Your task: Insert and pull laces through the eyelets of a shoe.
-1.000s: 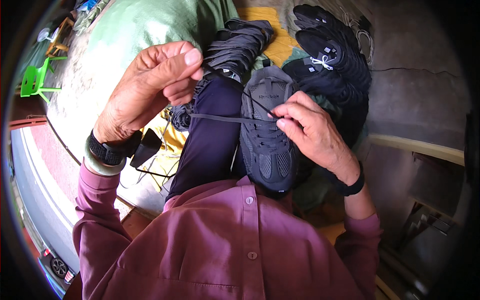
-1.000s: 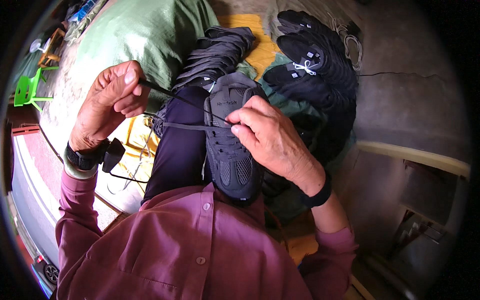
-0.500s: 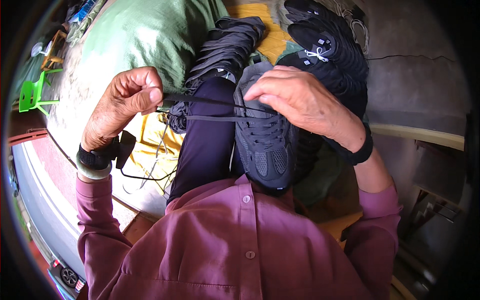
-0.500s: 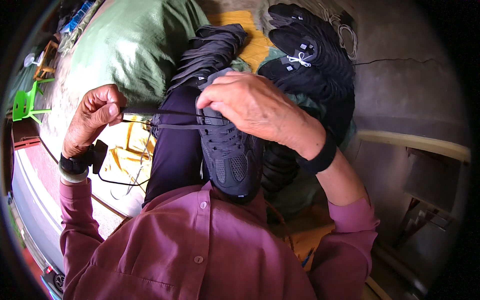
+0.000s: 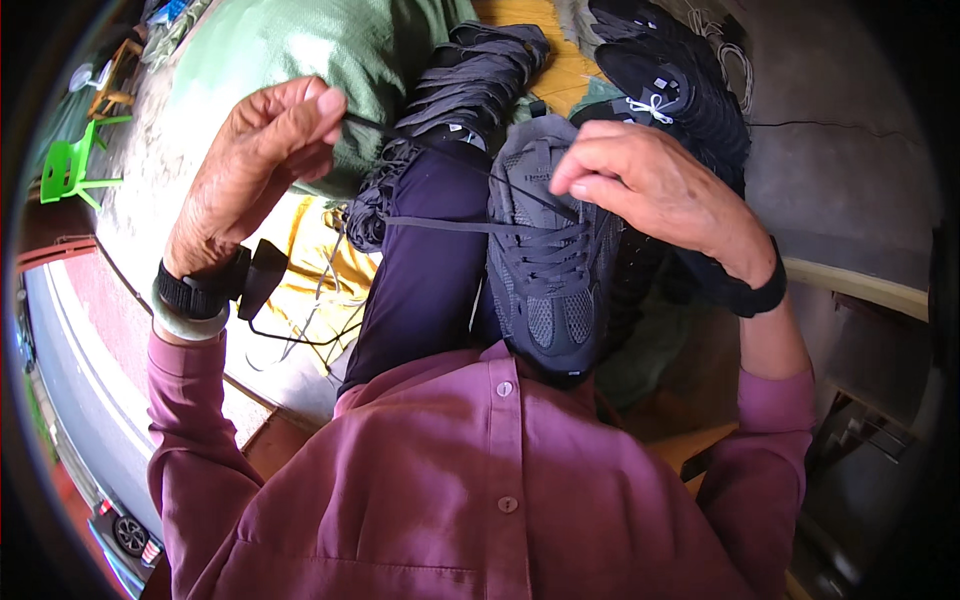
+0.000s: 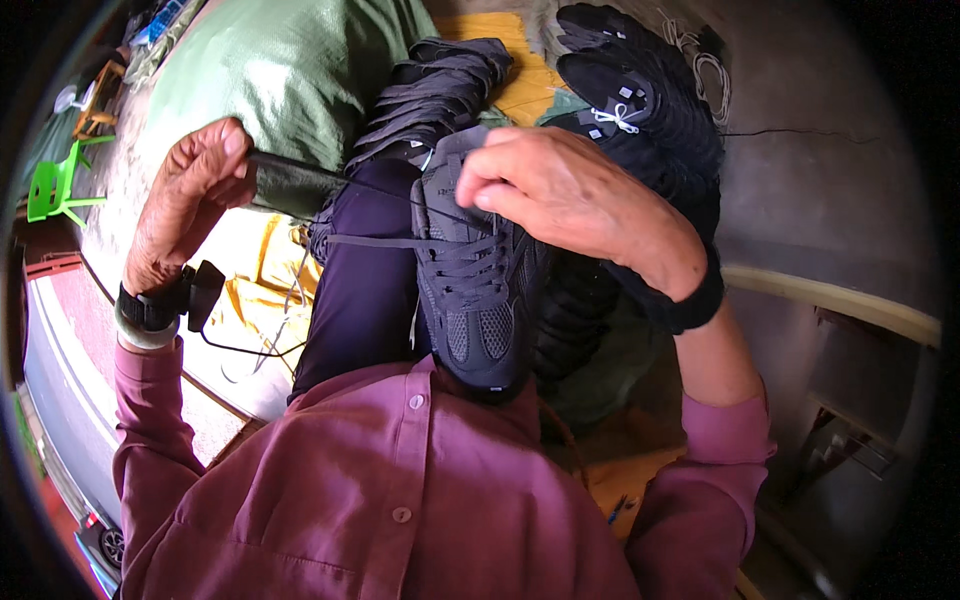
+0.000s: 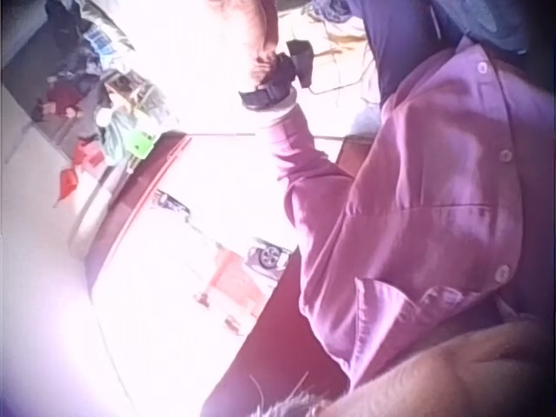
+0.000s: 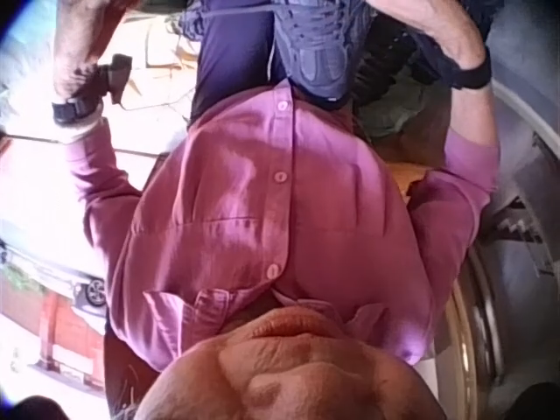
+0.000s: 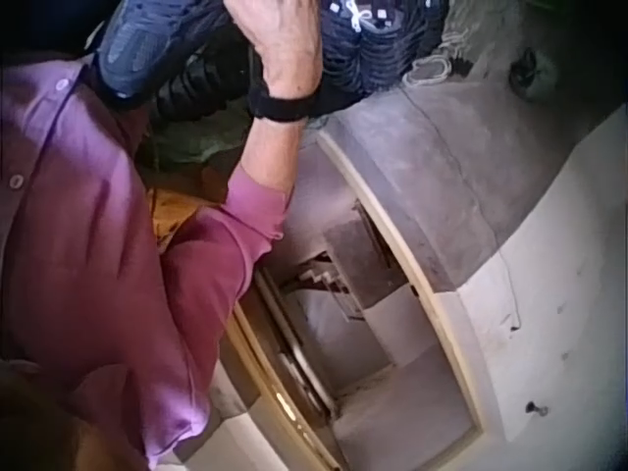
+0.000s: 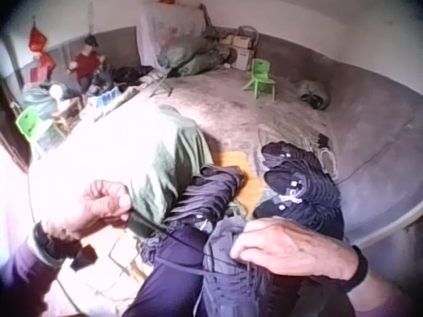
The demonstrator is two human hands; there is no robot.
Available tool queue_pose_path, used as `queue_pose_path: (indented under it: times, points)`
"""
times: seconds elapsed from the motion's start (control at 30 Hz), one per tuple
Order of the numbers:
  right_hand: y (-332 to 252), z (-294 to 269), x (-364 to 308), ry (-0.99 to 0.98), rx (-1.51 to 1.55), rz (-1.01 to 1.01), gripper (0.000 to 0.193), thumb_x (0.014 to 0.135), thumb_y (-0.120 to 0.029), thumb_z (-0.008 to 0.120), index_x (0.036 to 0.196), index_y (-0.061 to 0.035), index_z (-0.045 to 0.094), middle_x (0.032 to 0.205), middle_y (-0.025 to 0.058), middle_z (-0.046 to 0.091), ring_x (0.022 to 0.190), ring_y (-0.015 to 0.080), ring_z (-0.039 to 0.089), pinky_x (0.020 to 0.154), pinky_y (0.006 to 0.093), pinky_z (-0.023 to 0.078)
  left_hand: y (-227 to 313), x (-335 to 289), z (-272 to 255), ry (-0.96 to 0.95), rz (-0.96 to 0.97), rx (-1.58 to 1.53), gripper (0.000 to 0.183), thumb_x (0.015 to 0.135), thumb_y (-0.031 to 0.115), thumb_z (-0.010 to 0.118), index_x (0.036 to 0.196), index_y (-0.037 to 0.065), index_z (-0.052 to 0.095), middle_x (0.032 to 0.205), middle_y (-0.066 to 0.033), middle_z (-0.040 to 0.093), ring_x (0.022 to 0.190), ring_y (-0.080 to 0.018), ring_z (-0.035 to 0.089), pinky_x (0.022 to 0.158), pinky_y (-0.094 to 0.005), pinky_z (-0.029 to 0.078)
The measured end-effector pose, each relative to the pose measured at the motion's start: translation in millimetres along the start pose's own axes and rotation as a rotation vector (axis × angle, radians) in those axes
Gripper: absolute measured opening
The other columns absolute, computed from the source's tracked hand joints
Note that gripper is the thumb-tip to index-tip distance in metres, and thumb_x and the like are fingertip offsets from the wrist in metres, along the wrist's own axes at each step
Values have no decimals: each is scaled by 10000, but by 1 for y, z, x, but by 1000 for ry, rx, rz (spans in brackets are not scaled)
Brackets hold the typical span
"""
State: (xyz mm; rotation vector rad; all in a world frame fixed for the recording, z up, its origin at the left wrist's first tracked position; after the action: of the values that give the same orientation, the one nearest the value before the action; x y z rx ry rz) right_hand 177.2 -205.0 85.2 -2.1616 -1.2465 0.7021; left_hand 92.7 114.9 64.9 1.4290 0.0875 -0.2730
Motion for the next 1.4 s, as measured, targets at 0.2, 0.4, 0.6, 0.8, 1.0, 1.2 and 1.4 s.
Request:
queue_pose_path:
  times: [0.2,0.4,0.6,0.8,1.0,1.2,1.4]
  points:
    - [0,9,-15,-22,-7,108,188,933,-150,613,971,10,703,937,141,645,899,320,653,807,419,510,11,18,12,-57,122,-93,279,1005,334,710,836,119,655,732,88,540,608,-15,397,580,-213,325]
    - [-4,20,-14,6,-77,141,163,902,-166,675,904,-3,676,898,135,611,879,324,635,788,426,493,12,23,22,23,137,-95,302,1033,296,671,804,119,583,699,81,437,601,-42,337,593,-233,317]
    - [-5,26,-20,36,7,186,162,888,-159,711,885,-10,649,914,121,588,879,304,606,782,409,478,16,21,25,-48,140,-18,300,1036,315,665,825,105,624,703,83,487,605,-37,362,586,-223,318]
    - [-32,18,-31,58,280,96,148,1004,-126,626,1010,17,587,935,74,550,846,182,555,776,316,464,14,17,33,-93,72,145,305,1028,348,674,855,98,650,706,94,492,620,-35,394,596,-211,324]
    - [-41,-40,-66,286,815,-142,324,1070,-233,518,1192,55,598,859,79,624,856,223,634,1043,474,469,3,17,50,-250,-49,237,318,1027,370,668,928,69,697,747,85,536,695,-26,459,643,-204,369]
    - [-32,-129,-147,596,1069,-163,182,1107,-182,429,937,-119,443,815,-23,368,818,148,430,1146,432,339,-36,26,69,-292,-22,189,229,1040,260,662,1010,36,701,886,54,644,803,-18,538,723,-189,441]
    - [26,-176,-260,1535,720,338,188,1101,-101,467,1235,-10,563,905,27,447,786,100,413,886,284,446,-76,25,96,-242,46,139,71,995,65,697,1047,18,684,926,40,632,861,-26,558,779,-207,482]
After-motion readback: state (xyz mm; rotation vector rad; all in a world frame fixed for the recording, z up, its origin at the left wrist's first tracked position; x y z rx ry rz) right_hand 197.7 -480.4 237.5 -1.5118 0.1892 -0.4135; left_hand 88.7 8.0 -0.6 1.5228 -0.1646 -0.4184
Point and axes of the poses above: each hand's wrist, its own x-axis towards the middle knuckle, its own z-axis out of the palm, y = z × x, the point moved 2 cm from there along x, towards the middle knuckle
